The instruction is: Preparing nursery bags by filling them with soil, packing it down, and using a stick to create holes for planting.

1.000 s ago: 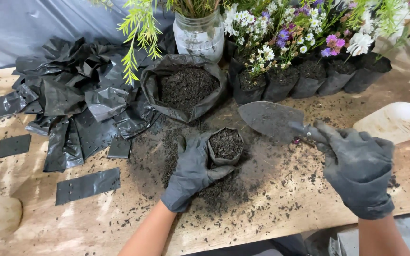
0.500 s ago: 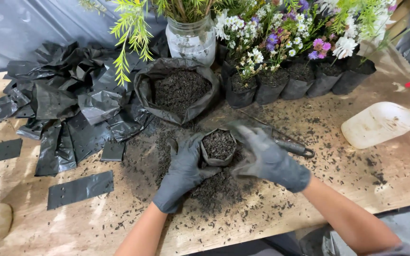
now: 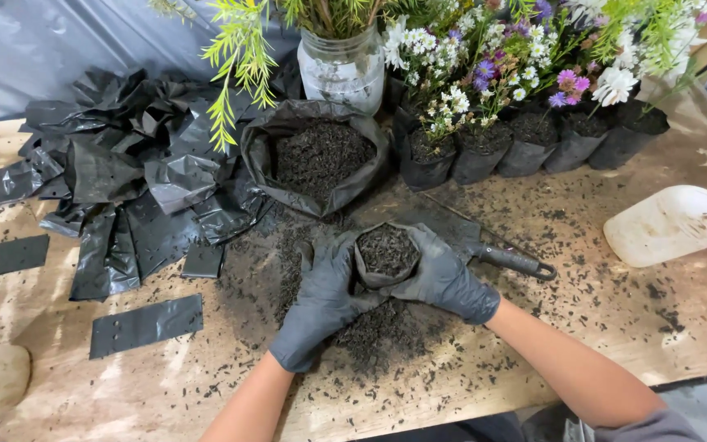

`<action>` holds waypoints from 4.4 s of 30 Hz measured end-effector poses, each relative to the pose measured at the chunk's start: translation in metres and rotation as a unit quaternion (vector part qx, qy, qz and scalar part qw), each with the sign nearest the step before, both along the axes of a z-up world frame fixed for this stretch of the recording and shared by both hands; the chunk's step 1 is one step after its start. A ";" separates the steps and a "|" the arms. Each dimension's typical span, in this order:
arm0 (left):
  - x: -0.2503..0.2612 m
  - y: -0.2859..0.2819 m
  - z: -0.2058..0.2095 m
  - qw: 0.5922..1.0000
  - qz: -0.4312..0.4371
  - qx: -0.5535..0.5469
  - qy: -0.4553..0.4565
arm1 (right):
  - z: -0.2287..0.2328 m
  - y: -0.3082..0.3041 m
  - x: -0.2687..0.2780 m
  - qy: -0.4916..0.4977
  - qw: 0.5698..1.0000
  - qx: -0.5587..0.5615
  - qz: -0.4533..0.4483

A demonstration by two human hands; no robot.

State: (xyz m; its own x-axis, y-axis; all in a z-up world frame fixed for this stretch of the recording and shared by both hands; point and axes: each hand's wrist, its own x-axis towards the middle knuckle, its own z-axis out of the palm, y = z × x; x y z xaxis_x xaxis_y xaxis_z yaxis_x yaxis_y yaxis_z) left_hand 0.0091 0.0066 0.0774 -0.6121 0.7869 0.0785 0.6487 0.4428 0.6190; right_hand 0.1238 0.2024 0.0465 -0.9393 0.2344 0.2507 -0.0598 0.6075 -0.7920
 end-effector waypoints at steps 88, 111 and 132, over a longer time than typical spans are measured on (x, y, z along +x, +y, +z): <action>-0.006 0.001 -0.062 0.976 -0.080 0.089 0.180 | -0.035 0.001 0.006 0.035 0.974 -0.203 0.091; 0.001 -0.007 0.009 0.982 -0.110 0.142 -0.061 | 0.020 0.004 0.013 0.037 0.974 -0.151 0.166; 0.000 -0.014 -0.007 0.930 -0.052 0.137 0.338 | 0.056 -0.005 0.022 0.127 0.992 0.014 0.002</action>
State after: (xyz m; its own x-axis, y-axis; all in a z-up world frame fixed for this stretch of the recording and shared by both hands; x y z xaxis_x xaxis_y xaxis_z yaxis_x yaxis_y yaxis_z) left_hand 0.0089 -0.0069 0.0704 -0.2715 0.7330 0.6237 0.9610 0.2417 0.1342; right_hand 0.1456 0.1976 0.1025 -0.8459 0.2202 0.4857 -0.2581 0.6280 -0.7341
